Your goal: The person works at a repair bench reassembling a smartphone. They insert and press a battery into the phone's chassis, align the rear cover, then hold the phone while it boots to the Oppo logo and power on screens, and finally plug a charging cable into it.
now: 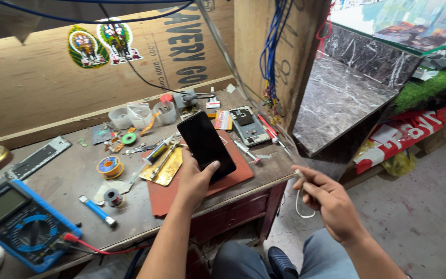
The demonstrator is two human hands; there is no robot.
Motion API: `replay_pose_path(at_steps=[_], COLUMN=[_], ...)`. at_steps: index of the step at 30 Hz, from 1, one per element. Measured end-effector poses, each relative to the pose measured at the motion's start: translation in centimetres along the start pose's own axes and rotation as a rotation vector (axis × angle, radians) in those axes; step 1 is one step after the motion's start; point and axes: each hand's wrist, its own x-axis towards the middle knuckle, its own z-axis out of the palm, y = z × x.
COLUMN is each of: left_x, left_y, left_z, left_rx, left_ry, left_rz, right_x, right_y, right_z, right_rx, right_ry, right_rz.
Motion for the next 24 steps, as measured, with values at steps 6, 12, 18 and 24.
replay_pose_path(at_steps=[6, 12, 18, 24], left_x=[0.0, -0.2, -0.6, -0.6], left_y=[2.2, 3.9, 4.7, 4.5], left_z=[-0.1, 0.6, 0.1, 0.0], left_rx=[-0.277, -0.335, -0.437, -0.437], left_ry=[-0.025, -0.002, 0.030, -0.008], left_rz=[-0.087, -0.090, -0.123, -0.168], right_x=[-0.5, 1.1, 2.6, 3.3], right_y=[0.3, 0.3, 0.8, 1.9], right_z=[6.9, 12.0, 14.2, 15.0], right_rx=[-0.524, -0.562, -0.527, -0.500], right_ry=[-0.006, -0.023, 0.020, 0.025], right_rz=[-0.242, -0.206, -0.119, -0.400])
